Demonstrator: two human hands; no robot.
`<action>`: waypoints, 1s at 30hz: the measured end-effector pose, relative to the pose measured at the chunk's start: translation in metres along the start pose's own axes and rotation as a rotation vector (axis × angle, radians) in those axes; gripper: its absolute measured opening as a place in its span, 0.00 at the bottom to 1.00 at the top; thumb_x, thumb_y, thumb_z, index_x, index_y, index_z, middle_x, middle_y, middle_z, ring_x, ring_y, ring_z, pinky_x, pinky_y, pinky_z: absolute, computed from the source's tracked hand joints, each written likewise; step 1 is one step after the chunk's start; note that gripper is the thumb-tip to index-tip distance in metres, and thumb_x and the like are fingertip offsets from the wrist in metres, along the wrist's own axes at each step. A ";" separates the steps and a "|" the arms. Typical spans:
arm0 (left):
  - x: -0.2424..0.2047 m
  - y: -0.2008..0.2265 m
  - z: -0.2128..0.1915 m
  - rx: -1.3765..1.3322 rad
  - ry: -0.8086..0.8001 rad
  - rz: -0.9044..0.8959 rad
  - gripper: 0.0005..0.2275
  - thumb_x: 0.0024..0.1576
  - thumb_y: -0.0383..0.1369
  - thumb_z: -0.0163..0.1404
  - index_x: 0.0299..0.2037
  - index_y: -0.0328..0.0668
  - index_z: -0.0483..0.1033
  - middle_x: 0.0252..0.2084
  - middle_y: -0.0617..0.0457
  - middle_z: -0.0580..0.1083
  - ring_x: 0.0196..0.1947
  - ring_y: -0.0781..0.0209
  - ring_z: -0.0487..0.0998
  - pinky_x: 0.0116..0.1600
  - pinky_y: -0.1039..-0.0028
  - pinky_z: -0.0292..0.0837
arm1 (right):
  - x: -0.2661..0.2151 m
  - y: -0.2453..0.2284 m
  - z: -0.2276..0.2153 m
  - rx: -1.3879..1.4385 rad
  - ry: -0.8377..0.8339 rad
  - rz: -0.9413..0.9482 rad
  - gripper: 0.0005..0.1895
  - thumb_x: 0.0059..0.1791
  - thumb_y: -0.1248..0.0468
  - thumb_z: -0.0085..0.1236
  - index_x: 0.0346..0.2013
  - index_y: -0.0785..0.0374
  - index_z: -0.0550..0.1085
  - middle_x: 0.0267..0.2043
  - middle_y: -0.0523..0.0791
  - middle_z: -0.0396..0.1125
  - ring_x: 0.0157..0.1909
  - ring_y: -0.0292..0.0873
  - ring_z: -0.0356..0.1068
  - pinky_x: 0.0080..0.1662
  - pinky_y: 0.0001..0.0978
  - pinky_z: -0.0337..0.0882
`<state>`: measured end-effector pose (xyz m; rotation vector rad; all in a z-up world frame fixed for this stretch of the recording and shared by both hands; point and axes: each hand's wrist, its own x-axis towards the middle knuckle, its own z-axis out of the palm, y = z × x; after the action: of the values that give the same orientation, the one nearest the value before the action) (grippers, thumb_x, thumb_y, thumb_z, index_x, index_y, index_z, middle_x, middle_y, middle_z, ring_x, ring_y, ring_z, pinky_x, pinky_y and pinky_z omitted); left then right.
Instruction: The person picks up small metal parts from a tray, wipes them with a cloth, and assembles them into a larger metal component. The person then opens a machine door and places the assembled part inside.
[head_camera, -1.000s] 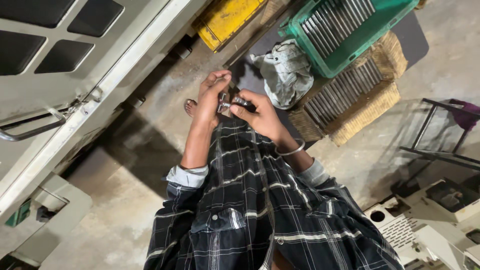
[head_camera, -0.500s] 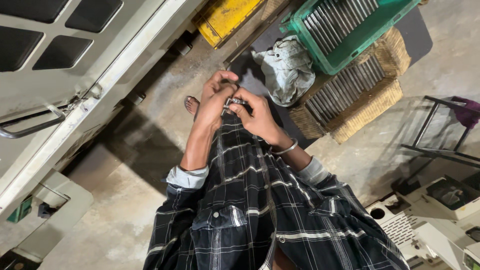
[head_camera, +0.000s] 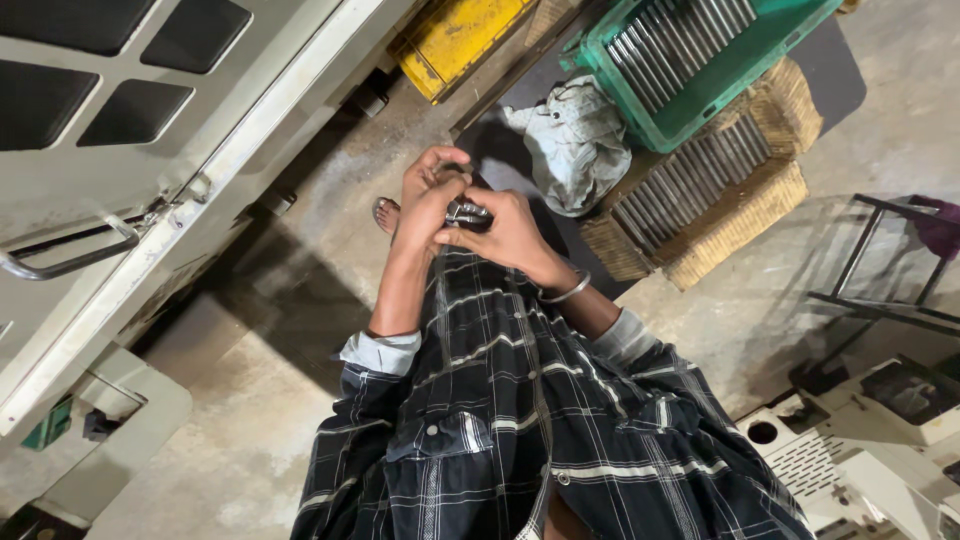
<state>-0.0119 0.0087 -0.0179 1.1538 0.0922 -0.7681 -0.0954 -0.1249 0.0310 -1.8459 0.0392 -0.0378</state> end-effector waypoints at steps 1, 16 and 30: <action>0.003 -0.005 -0.005 0.028 -0.007 0.003 0.11 0.54 0.17 0.49 0.47 0.33 0.73 0.28 0.56 0.72 0.25 0.73 0.69 0.30 0.81 0.61 | -0.001 0.003 0.003 -0.042 -0.015 0.031 0.21 0.43 0.53 0.75 0.31 0.66 0.74 0.22 0.44 0.65 0.25 0.33 0.61 0.30 0.30 0.64; 0.008 -0.004 -0.028 -0.231 0.123 -0.247 0.07 0.58 0.28 0.51 0.45 0.36 0.72 0.18 0.58 0.63 0.10 0.71 0.57 0.15 0.78 0.44 | 0.007 -0.004 -0.047 0.957 0.167 0.310 0.16 0.57 0.55 0.50 0.55 0.59 0.69 0.31 0.41 0.66 0.27 0.33 0.61 0.27 0.26 0.60; 0.001 0.003 -0.005 -0.035 0.117 -0.156 0.08 0.59 0.30 0.55 0.45 0.35 0.76 0.25 0.58 0.69 0.18 0.73 0.65 0.20 0.81 0.56 | -0.011 0.005 -0.004 0.201 -0.103 0.259 0.10 0.55 0.61 0.56 0.42 0.66 0.80 0.33 0.39 0.74 0.36 0.29 0.67 0.40 0.25 0.69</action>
<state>-0.0077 0.0133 -0.0178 1.1673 0.2953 -0.8329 -0.1062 -0.1293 0.0270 -1.6269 0.1952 0.2262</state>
